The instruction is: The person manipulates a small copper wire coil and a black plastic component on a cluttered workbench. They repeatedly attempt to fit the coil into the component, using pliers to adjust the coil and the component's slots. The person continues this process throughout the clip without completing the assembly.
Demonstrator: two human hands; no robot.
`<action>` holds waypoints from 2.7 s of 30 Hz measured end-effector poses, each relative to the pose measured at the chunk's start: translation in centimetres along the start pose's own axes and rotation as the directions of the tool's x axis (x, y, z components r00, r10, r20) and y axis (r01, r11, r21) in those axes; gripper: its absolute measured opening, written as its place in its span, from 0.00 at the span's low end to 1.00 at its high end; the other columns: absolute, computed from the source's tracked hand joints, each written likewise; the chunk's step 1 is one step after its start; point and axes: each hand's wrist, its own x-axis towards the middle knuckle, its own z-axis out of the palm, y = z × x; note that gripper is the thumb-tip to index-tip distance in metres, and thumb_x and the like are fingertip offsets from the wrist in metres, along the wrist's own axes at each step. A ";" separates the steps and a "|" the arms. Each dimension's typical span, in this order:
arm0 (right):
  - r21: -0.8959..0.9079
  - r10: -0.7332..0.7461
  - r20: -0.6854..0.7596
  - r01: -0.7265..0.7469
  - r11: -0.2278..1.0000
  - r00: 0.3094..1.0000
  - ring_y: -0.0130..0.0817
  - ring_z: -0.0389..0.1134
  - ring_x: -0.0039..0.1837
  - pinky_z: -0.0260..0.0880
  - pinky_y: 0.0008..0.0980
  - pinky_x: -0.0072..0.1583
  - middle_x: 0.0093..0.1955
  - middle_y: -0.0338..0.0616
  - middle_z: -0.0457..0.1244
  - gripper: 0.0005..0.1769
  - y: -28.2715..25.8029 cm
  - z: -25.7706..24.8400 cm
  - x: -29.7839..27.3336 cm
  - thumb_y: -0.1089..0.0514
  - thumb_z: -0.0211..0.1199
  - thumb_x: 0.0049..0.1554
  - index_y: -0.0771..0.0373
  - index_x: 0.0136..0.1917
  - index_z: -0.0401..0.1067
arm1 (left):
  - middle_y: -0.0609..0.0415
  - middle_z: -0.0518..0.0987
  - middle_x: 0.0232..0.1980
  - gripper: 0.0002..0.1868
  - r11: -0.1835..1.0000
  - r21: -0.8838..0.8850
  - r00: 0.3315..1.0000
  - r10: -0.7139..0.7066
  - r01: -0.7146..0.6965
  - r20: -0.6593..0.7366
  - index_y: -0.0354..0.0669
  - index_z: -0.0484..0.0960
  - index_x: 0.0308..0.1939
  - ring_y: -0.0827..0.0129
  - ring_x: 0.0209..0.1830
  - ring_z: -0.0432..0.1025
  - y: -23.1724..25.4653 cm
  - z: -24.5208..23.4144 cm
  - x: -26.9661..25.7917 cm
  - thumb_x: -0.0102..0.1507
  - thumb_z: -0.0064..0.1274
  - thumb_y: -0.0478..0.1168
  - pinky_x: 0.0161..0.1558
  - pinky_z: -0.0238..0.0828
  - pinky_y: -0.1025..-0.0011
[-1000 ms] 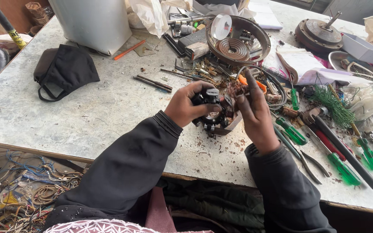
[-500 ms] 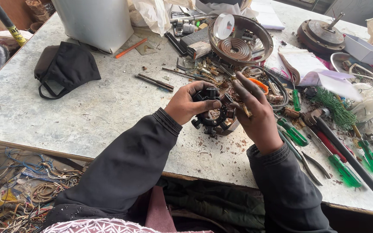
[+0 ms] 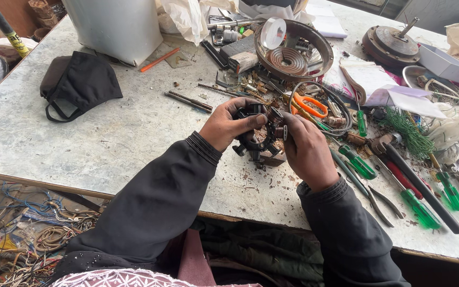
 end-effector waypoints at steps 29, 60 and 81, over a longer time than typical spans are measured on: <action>-0.252 -0.055 0.012 0.056 0.966 0.998 0.47 0.69 0.43 0.69 0.43 0.45 0.51 0.48 0.67 0.16 -1.0 -1.0 0.5 0.61 0.62 0.62 0.60 0.63 0.69 | 0.55 0.84 0.42 0.29 0.975 0.145 0.960 -0.195 0.167 0.201 0.34 0.81 0.55 0.75 0.35 0.79 0.5 -1.3 0.0 0.55 0.71 0.45 0.39 0.80 0.74; 0.747 0.445 0.454 -0.602 0.282 0.772 0.28 0.69 0.56 0.72 0.30 0.58 0.60 0.42 0.65 0.25 3.7 -0.2 0.8 0.57 0.55 0.66 0.61 0.75 0.61 | 0.57 0.79 0.54 0.25 0.160 0.852 0.829 0.375 -0.498 0.414 0.57 0.82 0.55 0.56 0.64 0.69 1.3 -0.9 -0.2 0.54 0.71 0.43 0.66 0.60 0.55; 0.415 0.307 0.515 -0.547 0.727 0.800 0.23 0.69 0.50 0.70 0.25 0.52 0.47 0.37 0.70 0.14 4.4 -1.2 0.1 0.61 0.68 0.58 0.66 0.57 0.75 | 0.37 0.78 0.60 0.52 0.539 0.829 0.988 -0.041 0.148 -0.150 0.37 0.73 0.65 0.51 0.62 0.73 -2.1 -4.0 1.9 0.59 0.39 0.80 0.63 0.68 0.56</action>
